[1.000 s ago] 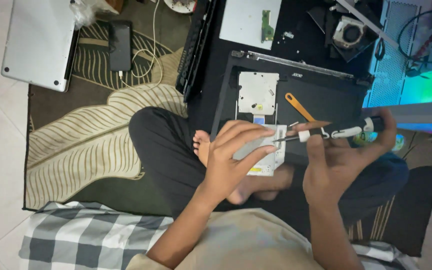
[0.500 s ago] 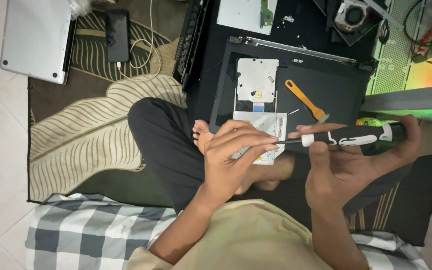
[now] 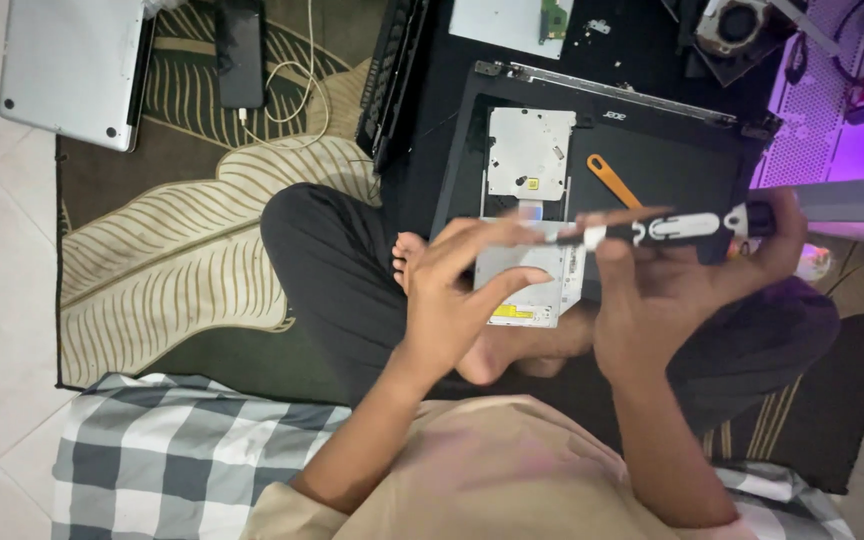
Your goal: A person is disassembling a laptop component, likely a drive caddy, using a screwdriver while sitting on the floor.
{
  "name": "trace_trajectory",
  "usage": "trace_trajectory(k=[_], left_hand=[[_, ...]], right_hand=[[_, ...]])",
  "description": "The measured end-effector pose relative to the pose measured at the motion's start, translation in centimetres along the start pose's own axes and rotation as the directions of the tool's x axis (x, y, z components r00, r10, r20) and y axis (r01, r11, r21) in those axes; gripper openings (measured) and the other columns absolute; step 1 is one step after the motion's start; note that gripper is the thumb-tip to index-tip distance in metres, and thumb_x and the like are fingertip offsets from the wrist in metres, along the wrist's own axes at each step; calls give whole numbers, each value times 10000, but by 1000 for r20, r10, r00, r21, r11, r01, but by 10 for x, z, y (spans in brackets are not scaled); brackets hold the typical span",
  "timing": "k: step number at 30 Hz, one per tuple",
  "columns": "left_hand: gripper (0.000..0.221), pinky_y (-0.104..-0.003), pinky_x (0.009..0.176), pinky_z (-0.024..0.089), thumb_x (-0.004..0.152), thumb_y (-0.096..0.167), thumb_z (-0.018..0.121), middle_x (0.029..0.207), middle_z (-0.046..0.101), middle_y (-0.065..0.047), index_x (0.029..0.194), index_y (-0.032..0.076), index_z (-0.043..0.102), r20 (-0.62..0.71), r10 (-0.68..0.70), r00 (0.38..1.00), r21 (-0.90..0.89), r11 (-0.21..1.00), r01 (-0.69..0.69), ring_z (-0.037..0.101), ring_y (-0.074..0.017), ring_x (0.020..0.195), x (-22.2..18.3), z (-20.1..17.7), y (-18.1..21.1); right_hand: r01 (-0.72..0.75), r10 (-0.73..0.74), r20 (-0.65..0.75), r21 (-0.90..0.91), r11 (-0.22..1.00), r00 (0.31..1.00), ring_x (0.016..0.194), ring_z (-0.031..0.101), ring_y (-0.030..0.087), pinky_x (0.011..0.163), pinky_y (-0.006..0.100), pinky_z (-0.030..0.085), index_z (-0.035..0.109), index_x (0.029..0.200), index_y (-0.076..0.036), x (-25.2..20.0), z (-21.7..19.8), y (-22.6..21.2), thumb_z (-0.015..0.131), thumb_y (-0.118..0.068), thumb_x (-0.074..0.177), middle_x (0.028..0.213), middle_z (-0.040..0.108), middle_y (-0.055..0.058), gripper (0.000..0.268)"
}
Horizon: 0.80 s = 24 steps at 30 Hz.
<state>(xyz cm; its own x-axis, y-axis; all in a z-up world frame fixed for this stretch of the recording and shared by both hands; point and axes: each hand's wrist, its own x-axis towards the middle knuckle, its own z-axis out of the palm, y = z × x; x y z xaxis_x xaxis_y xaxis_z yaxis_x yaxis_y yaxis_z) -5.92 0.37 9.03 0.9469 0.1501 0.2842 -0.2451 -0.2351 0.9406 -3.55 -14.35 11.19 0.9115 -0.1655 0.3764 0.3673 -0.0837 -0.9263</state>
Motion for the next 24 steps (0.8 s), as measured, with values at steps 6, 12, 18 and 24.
trace_trajectory(k=[6, 12, 18, 24], left_hand=[[284, -373, 1068, 495, 1014, 210, 712, 1276, 693, -77, 1280, 119, 679, -10, -12, 1000, 167, 986, 14, 655, -242, 1217, 24, -4, -58], [624, -608, 1299, 308, 1010, 332, 752, 1637, 371, -137, 1504, 60, 484, 30, -20, 999, 421, 907, 5, 381, -369, 1552, 15, 21, -106], [569, -547, 1333, 264, 1069, 347, 628, 1654, 384, -111, 1527, 48, 470, 43, -61, 997, 473, 880, 34, 314, -318, 1592, 14, 21, -103], [452, -534, 1329, 300, 1093, 303, 598, 1629, 432, -86, 1491, 105, 518, -8, -71, 997, 383, 921, 68, 368, -296, 1578, 15, 19, -99]], right_hand=[[27, -37, 181, 57, 998, 983, 1026, 724, 450, 1065, 533, 632, 192, 1581, -318, 27, 11, 50, 514, 294, 1052, 1251, 591, 367, 870], [116, -131, 386, 63, 991, 913, 1131, 721, 397, 1091, 495, 613, 177, 1578, -245, 41, 28, 104, 592, 49, 1170, 1295, 585, 305, 651], [187, -129, 446, -90, 978, 886, 1162, 754, 346, 1122, 435, 632, 201, 1595, -187, 41, 31, 127, 673, 117, 1120, 1559, 282, 142, 736], [115, -77, 458, -56, 992, 886, 1195, 724, 368, 1138, 443, 630, 218, 1606, -204, 42, 32, 120, 698, 131, 1117, 1608, 215, 118, 763]])
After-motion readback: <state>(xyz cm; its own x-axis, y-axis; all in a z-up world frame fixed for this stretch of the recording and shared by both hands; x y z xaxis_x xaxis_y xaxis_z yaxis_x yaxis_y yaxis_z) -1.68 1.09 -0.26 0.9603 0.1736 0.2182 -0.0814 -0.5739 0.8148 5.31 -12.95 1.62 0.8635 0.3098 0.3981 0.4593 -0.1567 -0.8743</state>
